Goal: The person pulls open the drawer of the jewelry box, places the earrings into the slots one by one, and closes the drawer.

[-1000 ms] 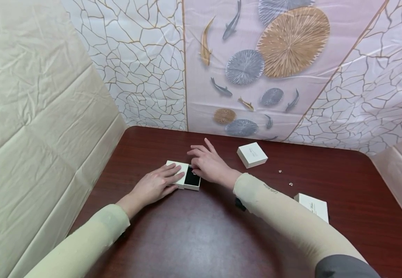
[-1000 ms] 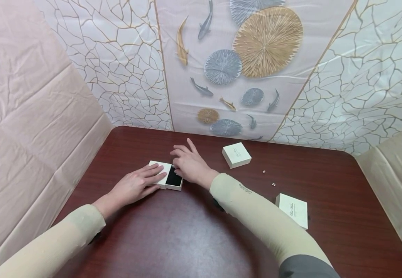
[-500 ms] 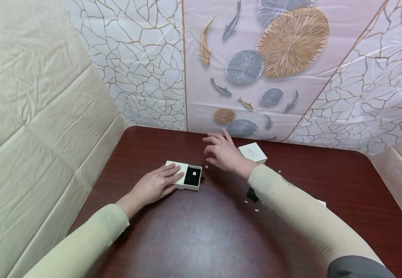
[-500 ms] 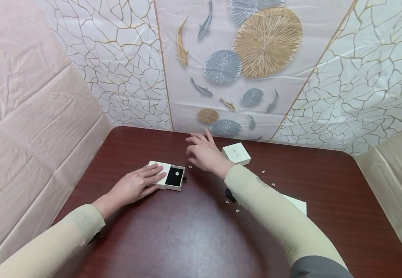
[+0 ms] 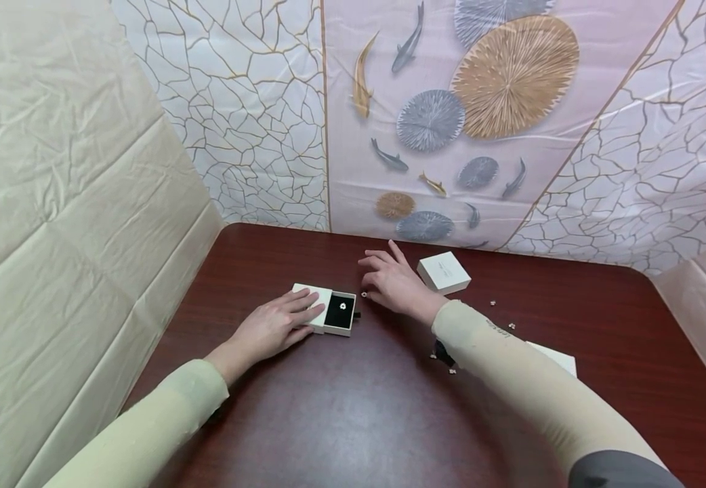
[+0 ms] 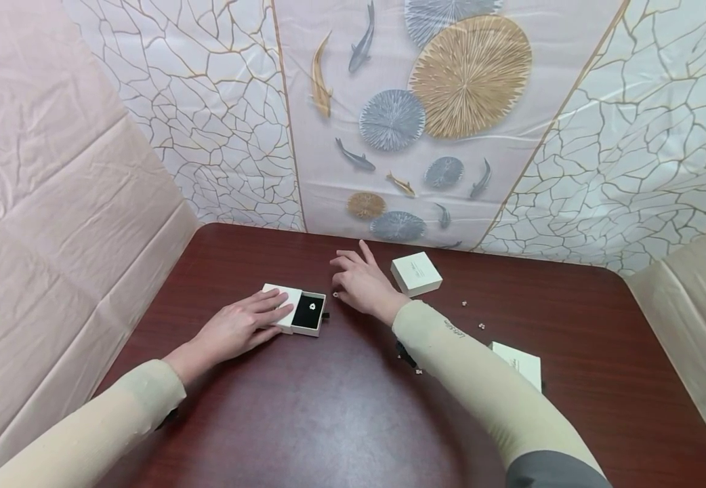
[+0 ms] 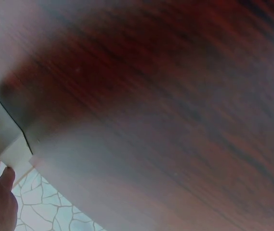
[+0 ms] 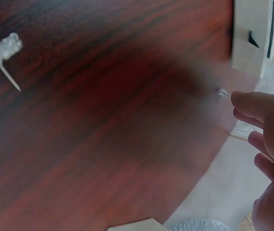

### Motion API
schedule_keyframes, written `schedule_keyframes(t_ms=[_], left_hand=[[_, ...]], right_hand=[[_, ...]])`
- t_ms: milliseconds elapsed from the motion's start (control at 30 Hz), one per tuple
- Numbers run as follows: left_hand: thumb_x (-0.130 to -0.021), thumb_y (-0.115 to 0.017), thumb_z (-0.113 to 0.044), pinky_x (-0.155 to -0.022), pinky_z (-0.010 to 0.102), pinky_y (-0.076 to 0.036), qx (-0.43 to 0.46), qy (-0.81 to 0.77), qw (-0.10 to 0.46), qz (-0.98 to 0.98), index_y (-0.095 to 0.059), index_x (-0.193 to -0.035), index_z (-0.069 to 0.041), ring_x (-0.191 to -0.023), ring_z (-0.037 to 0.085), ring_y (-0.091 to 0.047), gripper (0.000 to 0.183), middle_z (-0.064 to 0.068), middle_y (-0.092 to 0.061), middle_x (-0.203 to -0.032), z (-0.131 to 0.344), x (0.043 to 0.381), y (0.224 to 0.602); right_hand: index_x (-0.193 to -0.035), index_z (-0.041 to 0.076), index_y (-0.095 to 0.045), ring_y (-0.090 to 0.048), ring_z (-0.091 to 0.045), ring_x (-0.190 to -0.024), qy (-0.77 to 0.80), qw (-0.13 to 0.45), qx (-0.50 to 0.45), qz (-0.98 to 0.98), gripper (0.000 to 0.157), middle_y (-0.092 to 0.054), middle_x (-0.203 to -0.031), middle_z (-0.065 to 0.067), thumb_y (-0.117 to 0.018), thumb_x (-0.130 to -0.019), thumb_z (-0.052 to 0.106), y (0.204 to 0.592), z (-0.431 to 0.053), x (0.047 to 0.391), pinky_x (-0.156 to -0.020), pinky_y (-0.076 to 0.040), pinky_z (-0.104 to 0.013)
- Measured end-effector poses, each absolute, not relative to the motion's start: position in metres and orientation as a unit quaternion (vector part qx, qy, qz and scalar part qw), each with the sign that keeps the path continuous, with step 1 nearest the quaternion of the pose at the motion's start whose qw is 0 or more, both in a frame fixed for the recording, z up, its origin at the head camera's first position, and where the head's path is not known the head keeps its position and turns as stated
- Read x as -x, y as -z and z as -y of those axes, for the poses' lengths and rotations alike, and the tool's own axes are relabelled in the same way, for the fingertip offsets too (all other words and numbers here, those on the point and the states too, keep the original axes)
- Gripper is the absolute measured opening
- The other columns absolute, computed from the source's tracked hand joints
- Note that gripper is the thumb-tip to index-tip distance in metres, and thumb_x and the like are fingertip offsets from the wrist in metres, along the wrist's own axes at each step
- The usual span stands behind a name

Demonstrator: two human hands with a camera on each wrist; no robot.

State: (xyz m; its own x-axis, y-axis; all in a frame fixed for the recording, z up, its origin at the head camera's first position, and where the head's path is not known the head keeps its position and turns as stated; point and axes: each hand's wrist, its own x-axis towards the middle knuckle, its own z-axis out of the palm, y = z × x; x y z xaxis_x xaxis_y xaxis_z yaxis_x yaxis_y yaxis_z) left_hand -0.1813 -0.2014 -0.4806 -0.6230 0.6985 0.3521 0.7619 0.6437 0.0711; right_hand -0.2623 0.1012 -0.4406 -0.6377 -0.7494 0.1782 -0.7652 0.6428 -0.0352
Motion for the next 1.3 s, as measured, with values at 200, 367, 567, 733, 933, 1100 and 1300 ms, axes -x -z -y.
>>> schedule_keyframes(t_ms=[200, 367, 567, 733, 933, 1100, 1300], left_hand=[[-0.098, -0.08, -0.026, -0.114, 0.047, -0.05, 0.408, 0.111, 0.147, 0.894, -0.07, -0.144, -0.012, -0.14, 0.034, -0.06, 0.049, 0.014, -0.065, -0.148, 0.202, 0.182, 0.482], [-0.098, -0.08, -0.026, -0.115, 0.046, -0.05, 0.406, 0.111, 0.146, 0.896, -0.07, -0.144, -0.013, -0.14, 0.033, -0.06, 0.049, 0.013, -0.065, -0.148, 0.202, 0.182, 0.483], [-0.098, -0.08, -0.027, -0.115, 0.046, -0.049, 0.405, 0.109, 0.148, 0.895, -0.07, -0.144, -0.013, -0.141, 0.033, -0.059, 0.049, 0.013, -0.065, -0.149, 0.202, 0.183, 0.484], [-0.098, -0.08, -0.027, -0.115, 0.046, -0.049, 0.405, 0.109, 0.149, 0.896, -0.07, -0.144, -0.012, -0.141, 0.033, -0.059, 0.049, 0.013, -0.065, -0.149, 0.202, 0.183, 0.484], [-0.098, -0.08, -0.026, -0.116, 0.046, -0.049, 0.406, 0.108, 0.152, 0.895, -0.07, -0.144, -0.012, -0.14, 0.033, -0.059, 0.049, 0.014, -0.065, -0.149, 0.202, 0.183, 0.485], [-0.098, -0.08, -0.026, -0.116, 0.046, -0.049, 0.408, 0.107, 0.155, 0.893, -0.07, -0.144, -0.012, -0.14, 0.033, -0.06, 0.049, 0.013, -0.065, -0.148, 0.202, 0.182, 0.485], [-0.097, -0.08, -0.025, -0.116, 0.047, -0.049, 0.408, 0.101, 0.157, 0.893, -0.07, -0.144, -0.01, -0.139, 0.034, -0.06, 0.05, 0.015, -0.065, -0.148, 0.203, 0.182, 0.485]], right_hand=[[-0.093, 0.013, -0.081, -0.049, -0.039, -0.146, -0.059, 0.076, -0.422, 0.901, 0.006, -0.067, -0.14, -0.014, -0.086, -0.09, 0.016, 0.45, -0.097, 0.263, -0.128, -0.016, -0.069], [-0.089, 0.014, -0.079, -0.049, -0.037, -0.147, -0.052, 0.065, -0.418, 0.905, 0.006, -0.068, -0.14, -0.013, -0.085, -0.09, 0.015, 0.453, -0.094, 0.265, -0.128, -0.015, -0.068], [-0.085, 0.016, -0.076, -0.048, -0.035, -0.149, -0.037, 0.056, -0.414, 0.908, 0.01, -0.068, -0.139, -0.008, -0.084, -0.089, 0.012, 0.458, -0.091, 0.268, -0.129, -0.016, -0.066], [-0.085, 0.016, -0.076, -0.048, -0.033, -0.148, -0.039, 0.058, -0.416, 0.907, 0.01, -0.069, -0.137, -0.008, -0.082, -0.091, 0.01, 0.459, -0.09, 0.268, -0.129, -0.017, -0.066], [-0.083, 0.014, -0.076, -0.051, -0.035, -0.145, -0.051, 0.071, -0.419, 0.904, 0.011, -0.071, -0.135, -0.009, -0.082, -0.091, 0.009, 0.459, -0.092, 0.267, -0.128, -0.019, -0.066], [-0.084, 0.014, -0.077, -0.052, -0.034, -0.145, -0.055, 0.076, -0.421, 0.902, 0.011, -0.071, -0.135, -0.009, -0.082, -0.091, 0.008, 0.455, -0.095, 0.265, -0.128, -0.021, -0.066], [-0.086, 0.014, -0.077, -0.053, -0.034, -0.144, -0.058, 0.096, -0.436, 0.893, 0.01, -0.071, -0.135, -0.009, -0.082, -0.092, 0.008, 0.448, -0.101, 0.26, -0.13, -0.015, -0.065]])
